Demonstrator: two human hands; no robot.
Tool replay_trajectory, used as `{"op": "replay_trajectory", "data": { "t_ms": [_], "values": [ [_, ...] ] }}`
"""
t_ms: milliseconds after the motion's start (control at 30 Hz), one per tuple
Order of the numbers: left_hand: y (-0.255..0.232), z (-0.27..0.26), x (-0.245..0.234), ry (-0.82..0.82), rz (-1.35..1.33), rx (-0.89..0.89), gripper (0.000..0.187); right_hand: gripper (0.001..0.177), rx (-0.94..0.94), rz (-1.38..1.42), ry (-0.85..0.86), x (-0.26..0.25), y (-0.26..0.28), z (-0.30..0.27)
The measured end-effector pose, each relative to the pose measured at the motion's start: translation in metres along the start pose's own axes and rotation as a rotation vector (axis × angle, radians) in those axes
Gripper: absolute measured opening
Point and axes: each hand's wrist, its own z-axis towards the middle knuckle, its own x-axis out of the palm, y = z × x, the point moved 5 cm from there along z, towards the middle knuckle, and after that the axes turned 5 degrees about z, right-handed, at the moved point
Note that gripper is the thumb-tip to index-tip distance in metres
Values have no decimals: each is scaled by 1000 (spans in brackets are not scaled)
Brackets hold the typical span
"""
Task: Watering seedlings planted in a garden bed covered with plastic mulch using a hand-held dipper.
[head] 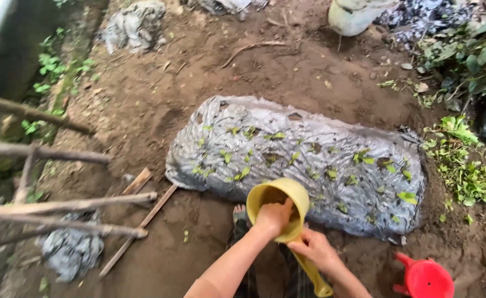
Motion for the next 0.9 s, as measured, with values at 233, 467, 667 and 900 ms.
{"op": "replay_trajectory", "data": {
  "t_ms": [233,467,667,900],
  "values": [
    [-23,-55,2,-59,66,72,37,14,216,-69,118,-8,106,-68],
    [-9,-64,-9,-347,-65,180,35,19,189,-87,104,1,125,-78],
    [-8,-103,-34,-235,326,259,30,26,114,-170,57,8,149,-78],
    [0,-113,-51,-310,205,317,27,29,56,-105,29,13,149,-73]
  ]
}}
